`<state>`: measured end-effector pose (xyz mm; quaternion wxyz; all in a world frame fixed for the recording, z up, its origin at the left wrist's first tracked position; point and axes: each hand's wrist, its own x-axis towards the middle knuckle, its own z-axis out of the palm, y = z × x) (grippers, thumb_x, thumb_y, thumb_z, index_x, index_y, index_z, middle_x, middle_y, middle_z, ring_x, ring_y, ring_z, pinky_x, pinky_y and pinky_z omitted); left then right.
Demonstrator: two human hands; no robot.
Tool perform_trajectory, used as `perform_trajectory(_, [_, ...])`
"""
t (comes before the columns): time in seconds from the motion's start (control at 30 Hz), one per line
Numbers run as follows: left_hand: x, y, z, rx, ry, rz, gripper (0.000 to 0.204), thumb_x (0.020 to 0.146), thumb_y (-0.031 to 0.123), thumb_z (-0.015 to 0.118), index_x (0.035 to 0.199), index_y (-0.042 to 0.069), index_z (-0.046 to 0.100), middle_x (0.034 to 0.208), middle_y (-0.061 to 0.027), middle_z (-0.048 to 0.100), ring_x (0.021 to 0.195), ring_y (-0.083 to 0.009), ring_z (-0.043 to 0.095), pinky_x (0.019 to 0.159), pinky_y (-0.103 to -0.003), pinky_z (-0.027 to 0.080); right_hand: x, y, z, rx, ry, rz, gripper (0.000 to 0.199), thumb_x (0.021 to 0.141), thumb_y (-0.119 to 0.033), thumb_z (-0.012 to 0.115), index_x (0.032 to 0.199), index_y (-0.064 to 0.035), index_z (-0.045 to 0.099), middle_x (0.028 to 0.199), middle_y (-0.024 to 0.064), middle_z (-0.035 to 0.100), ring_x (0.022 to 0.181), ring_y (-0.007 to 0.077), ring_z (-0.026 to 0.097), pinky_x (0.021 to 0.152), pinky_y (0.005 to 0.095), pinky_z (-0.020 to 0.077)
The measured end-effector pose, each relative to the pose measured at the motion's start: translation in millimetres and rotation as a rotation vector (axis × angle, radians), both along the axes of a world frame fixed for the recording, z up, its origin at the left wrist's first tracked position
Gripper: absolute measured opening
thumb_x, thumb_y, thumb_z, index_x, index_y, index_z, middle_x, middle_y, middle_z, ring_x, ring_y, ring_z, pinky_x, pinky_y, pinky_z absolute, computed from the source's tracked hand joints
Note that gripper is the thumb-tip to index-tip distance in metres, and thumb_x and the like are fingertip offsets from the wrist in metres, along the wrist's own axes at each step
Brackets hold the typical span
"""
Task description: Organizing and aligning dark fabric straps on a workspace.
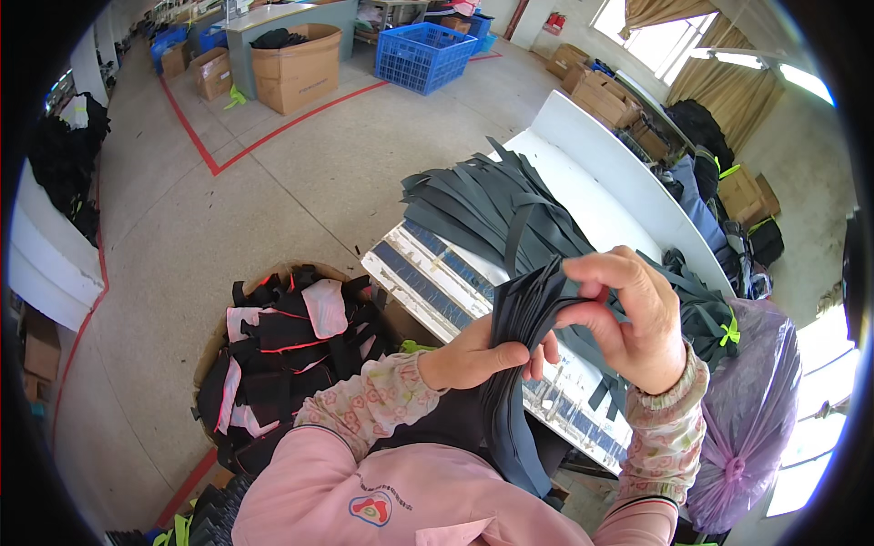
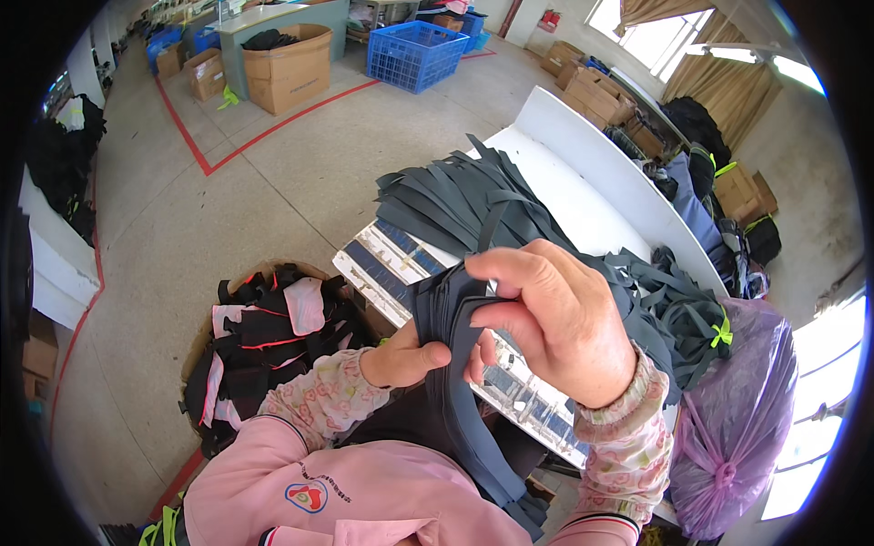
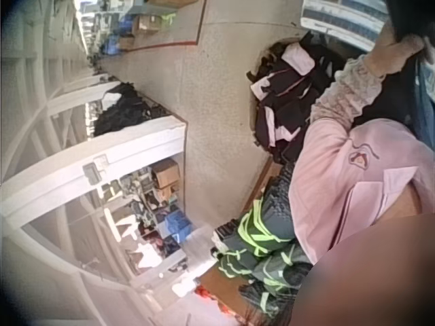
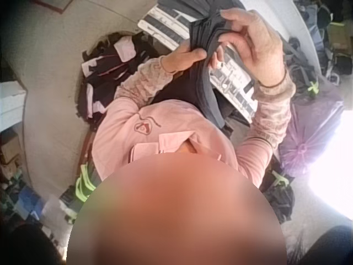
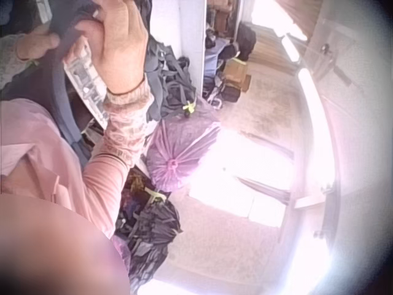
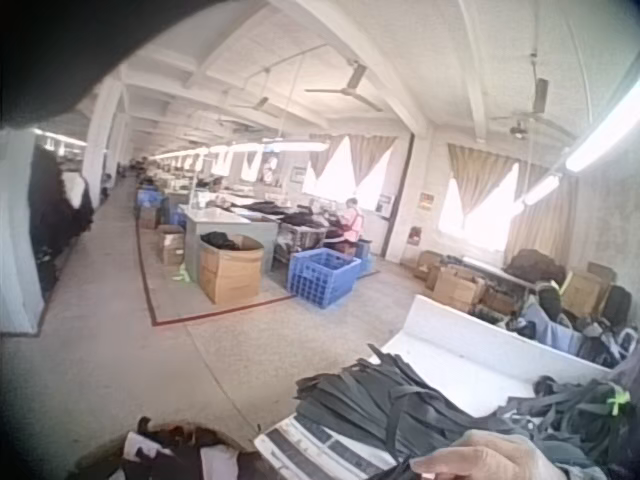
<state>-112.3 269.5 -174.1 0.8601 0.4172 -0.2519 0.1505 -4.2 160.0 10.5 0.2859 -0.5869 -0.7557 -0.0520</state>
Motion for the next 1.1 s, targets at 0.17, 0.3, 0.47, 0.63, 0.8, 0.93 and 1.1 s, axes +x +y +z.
perform_trajectory(0.17, [0, -1, 1, 0.027, -0.007, 0.007, 0.048, 0.1, 0.043, 0.061, 0.126, 0.003, 0.054, 0.112, -0.0119, 0.062, 0.087, -0.0141, 0.062, 0.077, -0.028, 0.052, -5, 2, 1, -0.016, -0.095, -0.033, 0.046, 0.072, -0.006, 0.08, 0.116, -0.0008, 0.067, 0.084, 0.0102, 0.06, 0.071, 0.0274, 0.06, 0.061, 0.0366, 0.0497])
perform_trajectory(0.3, [-2, -1, 4, -0.019, -0.025, 0.016, 0.05, 0.1, 0.045, 0.06, 0.126, 0.003, 0.054, 0.112, -0.0122, 0.062, 0.088, -0.0145, 0.062, 0.077, -0.029, 0.052, -5, -2, -4, 0.045, -0.136, -0.038, 0.05, 0.07, -0.007, 0.082, 0.118, -0.0005, 0.068, 0.084, 0.0086, 0.059, 0.072, 0.0251, 0.059, 0.061, 0.0354, 0.0496])
perform_trajectory(0.47, [-3, -4, 6, -0.037, -0.022, 0.011, 0.049, 0.101, 0.044, 0.059, 0.125, 0.002, 0.054, 0.112, -0.0119, 0.062, 0.089, -0.0147, 0.062, 0.077, -0.029, 0.051, -8, 1, -10, 0.033, -0.123, -0.02, 0.052, 0.07, -0.005, 0.082, 0.119, 0.0, 0.069, 0.086, 0.0081, 0.058, 0.071, 0.0238, 0.058, 0.061, 0.0345, 0.0496])
perform_trajectory(0.63, [-4, 0, -1, 0.016, 0.0, -0.01, 0.046, 0.101, 0.041, 0.06, 0.124, 0.002, 0.054, 0.112, -0.0105, 0.062, 0.088, -0.0139, 0.062, 0.078, -0.028, 0.051, -8, -2, -6, -0.074, -0.02, -0.018, 0.047, 0.07, -0.001, 0.081, 0.115, 0.0007, 0.069, 0.085, 0.009, 0.057, 0.073, 0.0248, 0.061, 0.059, 0.036, 0.0495])
perform_trajectory(0.8, [-5, -2, -1, 0.055, 0.009, -0.024, 0.043, 0.1, 0.037, 0.063, 0.123, 0.003, 0.054, 0.111, -0.0085, 0.062, 0.087, -0.0124, 0.061, 0.08, -0.028, 0.052, -7, -3, 0, -0.115, -0.013, -0.022, 0.035, 0.072, -0.001, 0.08, 0.105, -0.0006, 0.068, 0.084, 0.0099, 0.057, 0.074, 0.0283, 0.061, 0.062, 0.037, 0.0504])
perform_trajectory(0.93, [-3, -1, -4, 0.167, 0.006, -0.004, 0.049, 0.101, 0.043, 0.059, 0.127, 0.003, 0.052, 0.112, -0.0085, 0.061, 0.084, -0.0112, 0.059, 0.075, -0.026, 0.051, -7, -3, 3, -0.175, -0.033, -0.038, 0.028, 0.072, -0.003, 0.079, 0.095, -0.0021, 0.063, 0.085, 0.0107, 0.057, 0.077, 0.0311, 0.061, 0.066, 0.0377, 0.0508])
perform_trajectory(1.1, [-2, -4, -2, 0.079, -0.084, 0.049, 0.064, 0.103, 0.057, 0.045, 0.137, 0.003, 0.047, 0.113, -0.0093, 0.06, 0.077, -0.0096, 0.055, 0.069, -0.025, 0.048, -9, 0, 3, -0.08, -0.126, 0.001, 0.03, 0.071, -0.002, 0.079, 0.095, -0.0024, 0.06, 0.086, 0.0116, 0.058, 0.078, 0.0317, 0.062, 0.066, 0.0382, 0.051])
